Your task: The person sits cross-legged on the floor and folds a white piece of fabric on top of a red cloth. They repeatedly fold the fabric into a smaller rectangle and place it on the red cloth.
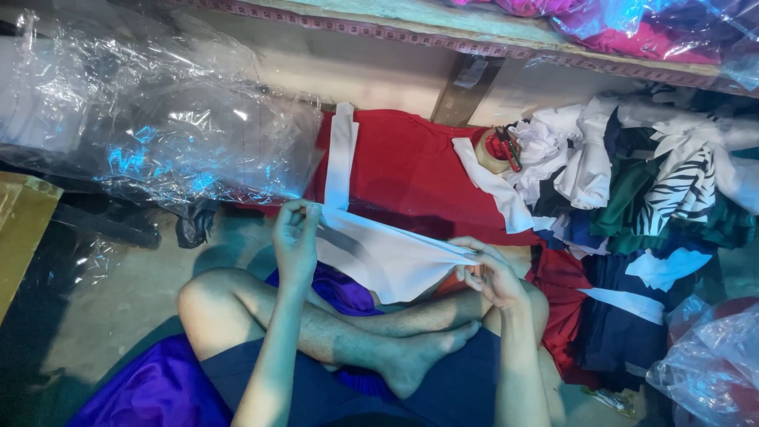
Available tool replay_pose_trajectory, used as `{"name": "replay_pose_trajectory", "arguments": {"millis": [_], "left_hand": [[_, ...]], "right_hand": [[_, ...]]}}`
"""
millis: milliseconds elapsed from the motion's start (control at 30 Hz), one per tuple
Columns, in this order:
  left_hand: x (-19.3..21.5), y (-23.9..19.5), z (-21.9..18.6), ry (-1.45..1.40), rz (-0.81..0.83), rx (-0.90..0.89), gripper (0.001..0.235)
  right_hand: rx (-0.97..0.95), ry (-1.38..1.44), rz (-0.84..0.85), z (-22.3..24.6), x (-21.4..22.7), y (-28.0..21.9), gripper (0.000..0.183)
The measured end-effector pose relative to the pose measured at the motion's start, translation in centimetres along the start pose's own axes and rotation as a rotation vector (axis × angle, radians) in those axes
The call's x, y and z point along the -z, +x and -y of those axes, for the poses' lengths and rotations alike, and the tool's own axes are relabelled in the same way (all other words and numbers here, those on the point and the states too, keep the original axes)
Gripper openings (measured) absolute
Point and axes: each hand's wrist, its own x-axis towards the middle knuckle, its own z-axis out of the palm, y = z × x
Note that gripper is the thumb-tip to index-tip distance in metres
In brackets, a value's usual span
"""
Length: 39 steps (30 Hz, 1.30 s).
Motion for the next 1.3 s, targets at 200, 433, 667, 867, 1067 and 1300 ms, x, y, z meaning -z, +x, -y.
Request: {"name": "replay_pose_trajectory", "arguments": {"millis": [200,433,667,867,1067,1300], "left_hand": [[0.6,0.6,1.0,0.012,-0.052,-0.016,0.009],[0.3,0.2,-0.5,-0.017,-0.084,-0.012,0.009],[0.3,0.0,0.1,-0.029,-0.098,-0.01,0.008],[0.8,-0.4,0.9,-0.036,-0.097,0.036,0.01],[0.9,-0.3,1.9,-0.064,-0.084,0.115,0.016],[0.1,-1.5,-1.0,-0.063,0.012,0.128,0.025]], "right_hand": [[-0.077,-0.07,-0.098,-2.3,2.5,0.2,0.027],[0.057,-0.169,-0.024,1.4,-1.1,-0.5,0.039],[0.207,-0.333,-0.306,-0.7,0.0,1.0,0.019],[0.377,-0.513,-0.335,0.8,-0.4,0.7,0.027],[0.422,-0.562,-0.476,2.1,-0.8,-0.3,0.016],[0.462,-0.601,-0.581,2.4,-0.4,-1.1,0.015]]}}
